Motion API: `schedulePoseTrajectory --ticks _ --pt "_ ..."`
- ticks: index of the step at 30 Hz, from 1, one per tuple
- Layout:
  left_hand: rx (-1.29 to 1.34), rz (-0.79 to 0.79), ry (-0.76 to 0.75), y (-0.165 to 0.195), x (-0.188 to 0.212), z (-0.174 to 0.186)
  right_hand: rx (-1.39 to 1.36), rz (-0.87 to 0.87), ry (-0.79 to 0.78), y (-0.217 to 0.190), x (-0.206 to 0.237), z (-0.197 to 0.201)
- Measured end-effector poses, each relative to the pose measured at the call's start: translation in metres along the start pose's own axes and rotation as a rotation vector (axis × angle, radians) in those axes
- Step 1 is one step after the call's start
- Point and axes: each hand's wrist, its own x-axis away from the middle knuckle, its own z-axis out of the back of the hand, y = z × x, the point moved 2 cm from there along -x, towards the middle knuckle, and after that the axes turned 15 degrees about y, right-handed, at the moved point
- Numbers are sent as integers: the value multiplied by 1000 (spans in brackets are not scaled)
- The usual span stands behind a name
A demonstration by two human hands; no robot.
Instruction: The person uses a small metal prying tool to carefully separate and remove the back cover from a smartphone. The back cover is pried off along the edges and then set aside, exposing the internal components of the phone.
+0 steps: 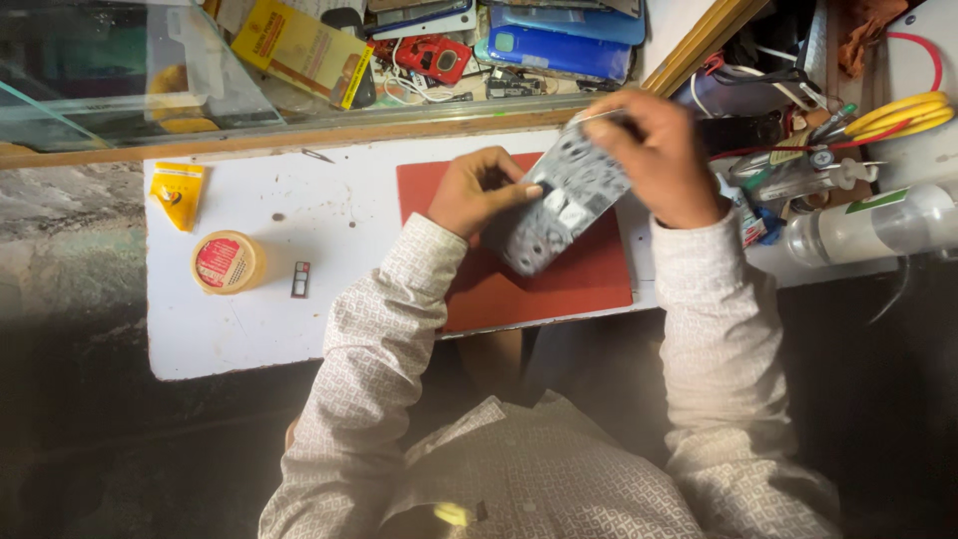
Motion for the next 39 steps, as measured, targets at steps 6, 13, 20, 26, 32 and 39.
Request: schedulePoseTrajectory --ticks 6,13,20,26,32,39 --pt "265 -54 30 33 14 -21 43 70 -95 -20 -14 -54" --pt "481 -142 163 46 11 -16 -612 -112 94 -29 -10 -71" --pt "606 -140 397 25 -1 4 -750 -275 248 -2 25 -69" --pt "606 -127 447 14 -6 9 -680 -339 305 11 47 -69" --pt "616 -86 423 19 -2 6 -601 -344 338 6 55 -72" --pt "606 -77 427 24 1 3 -544 -289 331 3 61 -76"
